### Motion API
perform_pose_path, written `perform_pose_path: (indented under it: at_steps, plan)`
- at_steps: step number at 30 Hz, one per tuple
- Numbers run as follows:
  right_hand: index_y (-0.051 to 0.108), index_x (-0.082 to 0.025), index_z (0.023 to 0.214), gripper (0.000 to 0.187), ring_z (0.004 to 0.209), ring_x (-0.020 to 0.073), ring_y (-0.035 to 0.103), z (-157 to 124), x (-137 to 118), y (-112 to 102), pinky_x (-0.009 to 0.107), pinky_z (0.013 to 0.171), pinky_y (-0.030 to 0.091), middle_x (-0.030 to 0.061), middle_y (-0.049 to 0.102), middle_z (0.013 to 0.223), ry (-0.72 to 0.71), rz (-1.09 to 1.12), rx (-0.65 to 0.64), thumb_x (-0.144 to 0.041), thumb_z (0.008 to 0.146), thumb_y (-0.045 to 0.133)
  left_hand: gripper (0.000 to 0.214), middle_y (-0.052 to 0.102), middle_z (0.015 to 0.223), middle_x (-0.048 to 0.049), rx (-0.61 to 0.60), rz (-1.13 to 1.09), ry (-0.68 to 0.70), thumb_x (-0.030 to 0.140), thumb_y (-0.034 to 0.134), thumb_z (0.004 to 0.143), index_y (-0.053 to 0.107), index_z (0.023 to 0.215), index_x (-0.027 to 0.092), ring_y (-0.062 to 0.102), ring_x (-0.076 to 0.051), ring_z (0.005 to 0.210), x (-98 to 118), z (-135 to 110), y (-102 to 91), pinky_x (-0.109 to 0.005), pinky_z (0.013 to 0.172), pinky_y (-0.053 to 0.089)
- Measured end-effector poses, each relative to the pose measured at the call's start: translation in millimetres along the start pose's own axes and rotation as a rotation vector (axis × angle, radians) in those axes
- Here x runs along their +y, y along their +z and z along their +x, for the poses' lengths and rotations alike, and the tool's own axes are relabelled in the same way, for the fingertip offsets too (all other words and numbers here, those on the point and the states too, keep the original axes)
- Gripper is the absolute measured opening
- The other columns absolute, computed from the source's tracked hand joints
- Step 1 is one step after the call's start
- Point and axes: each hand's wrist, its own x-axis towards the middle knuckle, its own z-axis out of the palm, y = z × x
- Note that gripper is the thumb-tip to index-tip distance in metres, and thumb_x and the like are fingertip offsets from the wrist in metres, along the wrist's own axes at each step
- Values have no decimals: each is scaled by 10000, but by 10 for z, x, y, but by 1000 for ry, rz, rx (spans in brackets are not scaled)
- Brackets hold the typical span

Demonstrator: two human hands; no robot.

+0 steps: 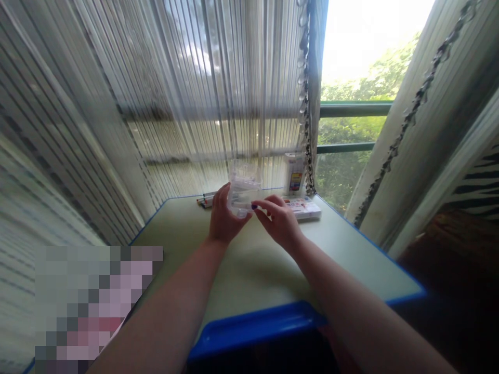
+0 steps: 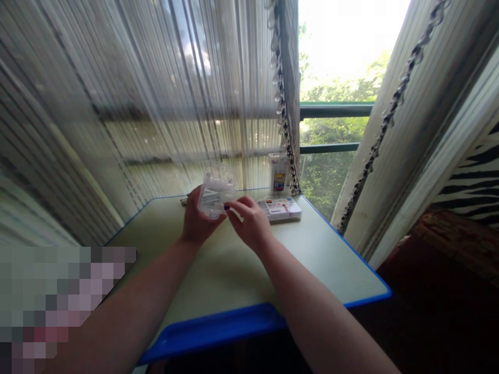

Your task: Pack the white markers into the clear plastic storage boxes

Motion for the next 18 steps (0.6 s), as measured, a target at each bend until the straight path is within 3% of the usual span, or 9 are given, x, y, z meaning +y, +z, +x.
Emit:
perform_pose_path:
  at_steps: [9,18]
  plan:
    - [630,-203,840,101,572,78,477,11,-31,-15,213,549,433,3,531,776,80,3,22,-291,800,600,818,498,1214,-162,-10,21,-10,380,732,614,324,1292,172,497,-304,1155,1,-21,20,-468,961,442]
    - [610,-205,939,183,576,82,472,11,-45,-27,214,552,431,-3,520,778,81,11,25,-262,764,610,798,504,1201,-168,9,-19,5,415,730,635,340,1283,161,499,-308,1151,14,-1,10,-464,953,448]
